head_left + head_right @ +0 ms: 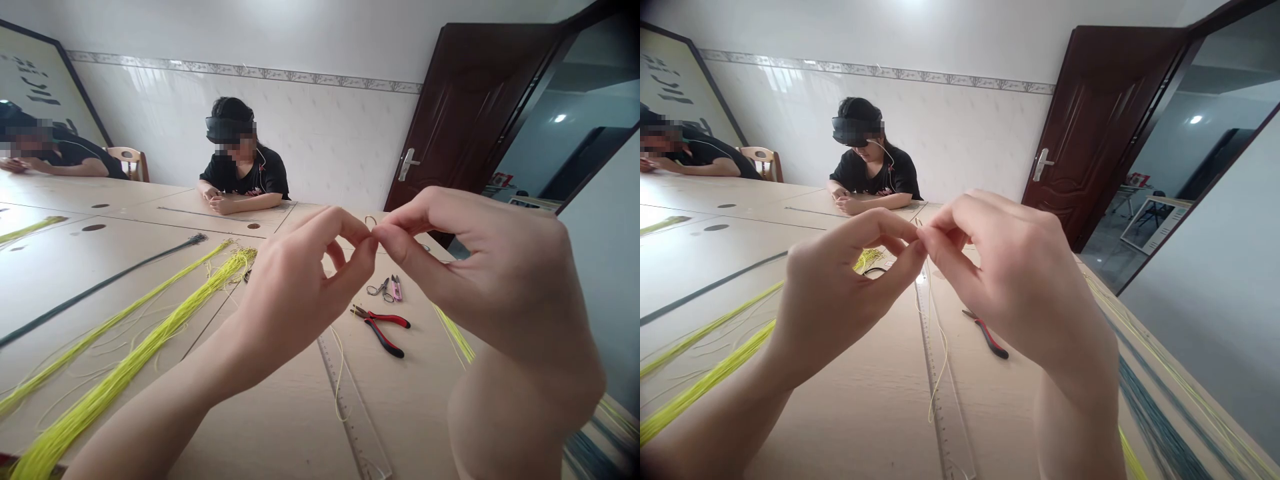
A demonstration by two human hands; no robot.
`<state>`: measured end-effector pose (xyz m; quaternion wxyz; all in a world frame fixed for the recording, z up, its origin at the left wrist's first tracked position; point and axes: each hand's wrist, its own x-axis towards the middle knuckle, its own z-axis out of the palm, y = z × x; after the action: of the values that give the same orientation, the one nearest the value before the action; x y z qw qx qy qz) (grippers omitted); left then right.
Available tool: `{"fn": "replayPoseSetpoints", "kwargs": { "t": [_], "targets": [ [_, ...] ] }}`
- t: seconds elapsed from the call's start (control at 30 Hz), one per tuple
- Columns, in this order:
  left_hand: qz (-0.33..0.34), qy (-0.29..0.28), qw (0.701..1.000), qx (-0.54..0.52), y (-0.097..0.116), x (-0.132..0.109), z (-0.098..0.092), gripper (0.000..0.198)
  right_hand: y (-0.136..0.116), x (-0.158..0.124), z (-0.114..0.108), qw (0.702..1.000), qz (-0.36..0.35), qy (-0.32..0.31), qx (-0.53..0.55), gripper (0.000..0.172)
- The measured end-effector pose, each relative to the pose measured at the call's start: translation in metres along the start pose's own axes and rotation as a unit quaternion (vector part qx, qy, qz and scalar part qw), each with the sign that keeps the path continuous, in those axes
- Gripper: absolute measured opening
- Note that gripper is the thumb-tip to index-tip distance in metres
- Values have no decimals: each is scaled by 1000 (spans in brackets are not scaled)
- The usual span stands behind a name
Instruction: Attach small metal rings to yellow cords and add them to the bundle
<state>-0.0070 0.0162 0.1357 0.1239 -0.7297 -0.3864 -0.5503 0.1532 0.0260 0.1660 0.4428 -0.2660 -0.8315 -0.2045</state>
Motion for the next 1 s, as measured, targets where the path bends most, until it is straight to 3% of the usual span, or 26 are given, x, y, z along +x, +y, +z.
{"fn": "replayPoseSetpoints", "kwargs": {
  "t": [0.3,0.5,0.67,0.83,1.0],
  "targets": [
    [19,-15,999,-21,2,0,-1,7,-3,1,-1,999,-33,1,-34,15],
    [-7,-25,998,-53,2,-2,-3,9,-3,1,3,996,-64,1,-56,19],
    [-31,-26,996,-79,2,1,-1,12,-5,2,3,999,-42,-4,-32,16],
    [-137,-94,982,-85,-25,-14,22,10,0,0,31,991,80,-105,9,15],
    [-197,-183,959,-88,-58,-67,48,8,7,-30,74,945,155,-282,53,21]
  ]
}}
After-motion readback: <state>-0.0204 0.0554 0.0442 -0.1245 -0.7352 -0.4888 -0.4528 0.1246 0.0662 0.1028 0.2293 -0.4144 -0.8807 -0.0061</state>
